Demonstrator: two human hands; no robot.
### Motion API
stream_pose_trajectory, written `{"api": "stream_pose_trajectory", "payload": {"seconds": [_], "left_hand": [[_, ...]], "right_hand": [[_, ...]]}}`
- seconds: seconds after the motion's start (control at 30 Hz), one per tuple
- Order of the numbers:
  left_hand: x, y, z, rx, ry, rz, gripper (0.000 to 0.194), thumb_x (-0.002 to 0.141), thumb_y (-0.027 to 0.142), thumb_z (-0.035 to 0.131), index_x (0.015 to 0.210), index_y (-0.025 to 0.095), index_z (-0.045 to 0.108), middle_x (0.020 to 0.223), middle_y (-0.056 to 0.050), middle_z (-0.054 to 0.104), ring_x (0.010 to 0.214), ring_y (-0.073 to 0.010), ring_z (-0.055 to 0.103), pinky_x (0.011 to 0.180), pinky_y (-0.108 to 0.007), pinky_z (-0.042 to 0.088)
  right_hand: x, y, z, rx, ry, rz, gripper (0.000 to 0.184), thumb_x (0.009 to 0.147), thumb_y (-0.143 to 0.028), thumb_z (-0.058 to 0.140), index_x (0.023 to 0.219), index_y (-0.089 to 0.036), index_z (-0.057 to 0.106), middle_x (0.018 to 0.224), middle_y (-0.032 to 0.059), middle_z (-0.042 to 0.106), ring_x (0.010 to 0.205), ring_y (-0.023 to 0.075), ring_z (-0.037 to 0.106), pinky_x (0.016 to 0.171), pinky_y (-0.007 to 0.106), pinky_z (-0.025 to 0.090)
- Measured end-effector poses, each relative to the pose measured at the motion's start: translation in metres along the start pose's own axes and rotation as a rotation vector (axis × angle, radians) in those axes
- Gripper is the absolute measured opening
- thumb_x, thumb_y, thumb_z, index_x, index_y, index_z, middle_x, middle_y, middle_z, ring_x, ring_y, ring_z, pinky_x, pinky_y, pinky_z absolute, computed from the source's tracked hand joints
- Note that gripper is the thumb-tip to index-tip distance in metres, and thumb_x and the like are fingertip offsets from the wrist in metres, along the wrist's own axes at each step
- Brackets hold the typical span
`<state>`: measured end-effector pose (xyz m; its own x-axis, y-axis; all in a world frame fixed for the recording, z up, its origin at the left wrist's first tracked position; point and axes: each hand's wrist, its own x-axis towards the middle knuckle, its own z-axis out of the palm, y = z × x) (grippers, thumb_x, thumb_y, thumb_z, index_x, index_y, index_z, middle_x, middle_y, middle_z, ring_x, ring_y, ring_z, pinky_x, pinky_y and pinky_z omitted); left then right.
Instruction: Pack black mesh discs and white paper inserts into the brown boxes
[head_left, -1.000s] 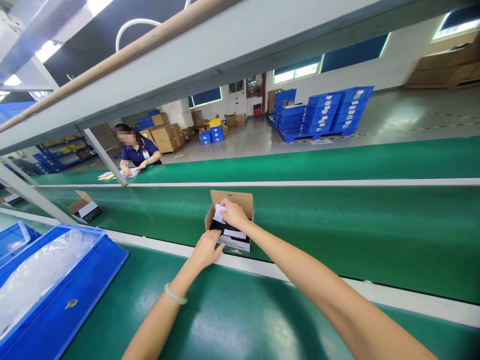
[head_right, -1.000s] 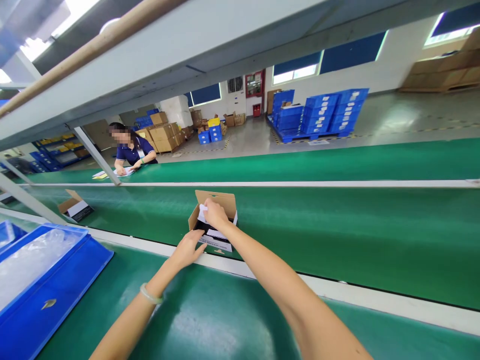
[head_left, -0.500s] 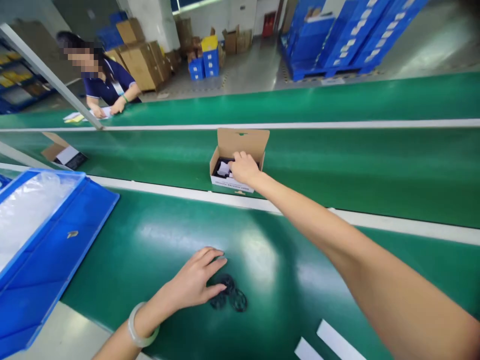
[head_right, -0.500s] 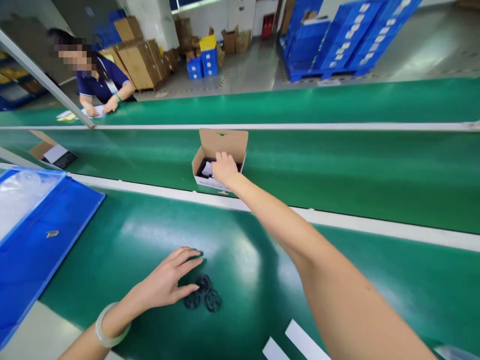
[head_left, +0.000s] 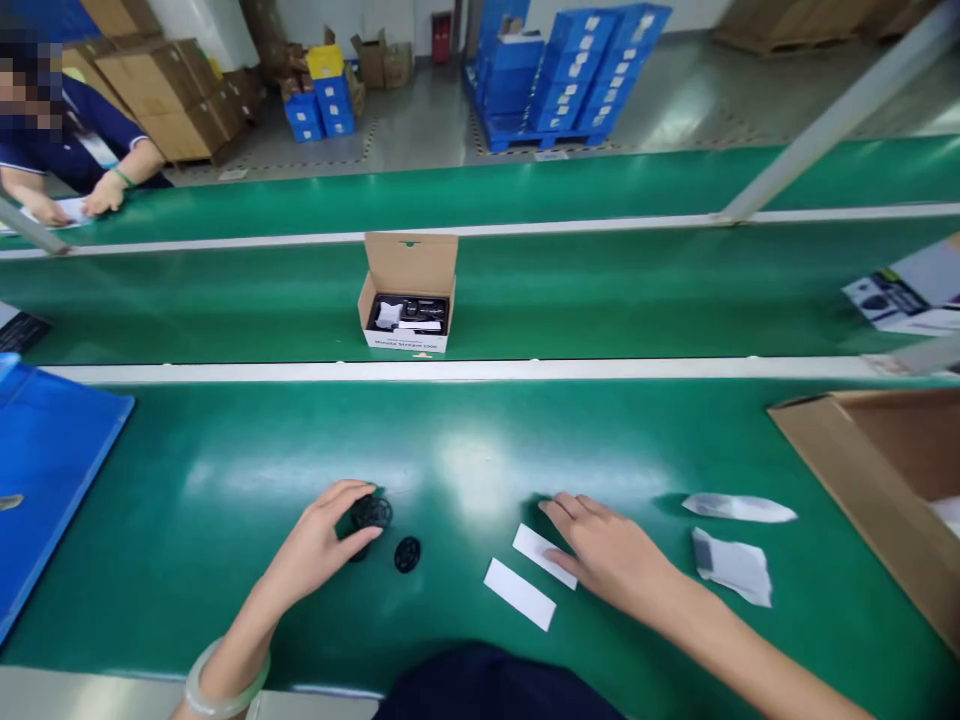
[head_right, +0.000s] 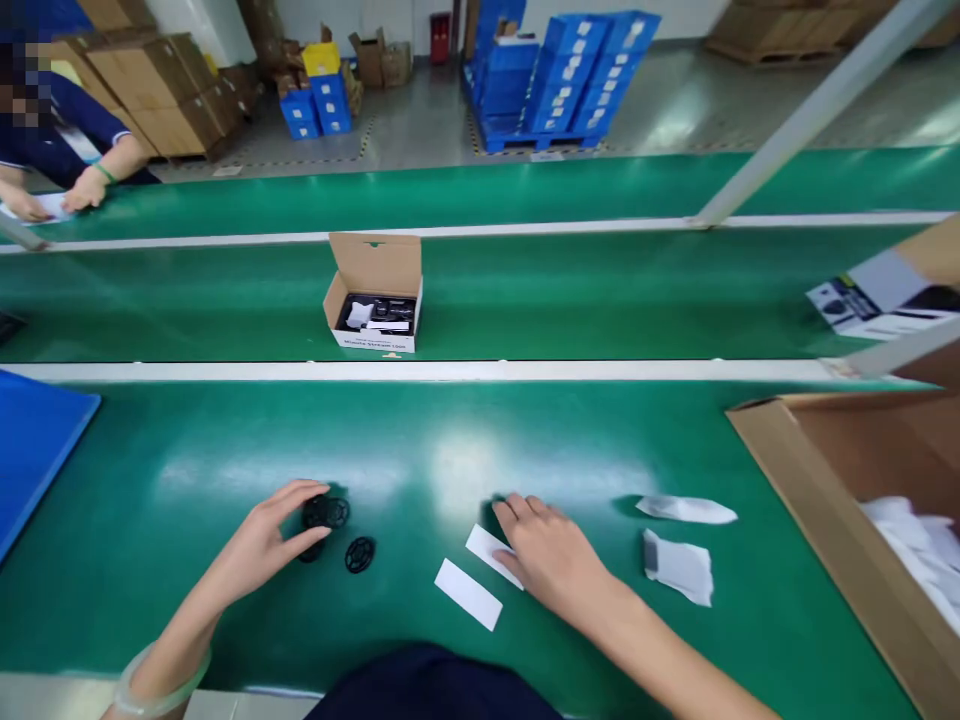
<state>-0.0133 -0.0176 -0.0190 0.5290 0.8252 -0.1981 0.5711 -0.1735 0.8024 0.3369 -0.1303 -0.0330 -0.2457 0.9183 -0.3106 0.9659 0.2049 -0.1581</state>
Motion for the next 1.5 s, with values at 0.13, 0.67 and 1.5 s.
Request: {"api": "stream_pose_trajectory", "payload": {"seconds": [0.13, 0.67, 1.5], "left_hand": [[-0.011, 0.025, 0.018, -0.674, 0.008, -0.158, 0.039, 0.084, 0.049, 0.059, 0.114, 0.026, 0.065, 0.11, -0.011, 0.069, 0.087, -0.0251, 0.065, 0.079, -0.04, 0.056], [-0.009, 0.08, 0.138, -1.37, 0.2, -0.332, 0.034, 0.071, 0.049, 0.076, 0.087, 0.019, 0.072, 0.093, -0.007, 0.066, 0.08, -0.02, 0.062, 0.064, -0.03, 0.054], [-0.037, 0.037, 0.016, -1.3, 0.952, -0.031, 0.055, 0.057, 0.037, 0.088, 0.107, 0.027, 0.068, 0.07, 0.005, 0.061, 0.041, -0.0035, 0.042, 0.033, -0.013, 0.034]], "right_hand": [[-0.022, -0.016, 0.016, 0.095, 0.01, 0.171, 0.023, 0.08, -0.007, 0.063, 0.101, -0.016, 0.058, 0.1, 0.0128, 0.06, 0.093, 0.0313, 0.06, 0.073, 0.04, 0.055], [-0.03, -0.044, -0.014, 0.928, 0.548, 0.08, 0.016, 0.093, -0.034, 0.05, 0.093, -0.02, 0.059, 0.084, 0.0045, 0.06, 0.072, 0.0209, 0.059, 0.067, 0.031, 0.048], [0.041, -0.007, 0.021, 0.722, 0.665, 0.009, 0.045, 0.09, -0.048, 0.05, 0.127, -0.023, 0.043, 0.122, 0.0109, 0.05, 0.1, 0.0276, 0.057, 0.082, 0.04, 0.054]]}}
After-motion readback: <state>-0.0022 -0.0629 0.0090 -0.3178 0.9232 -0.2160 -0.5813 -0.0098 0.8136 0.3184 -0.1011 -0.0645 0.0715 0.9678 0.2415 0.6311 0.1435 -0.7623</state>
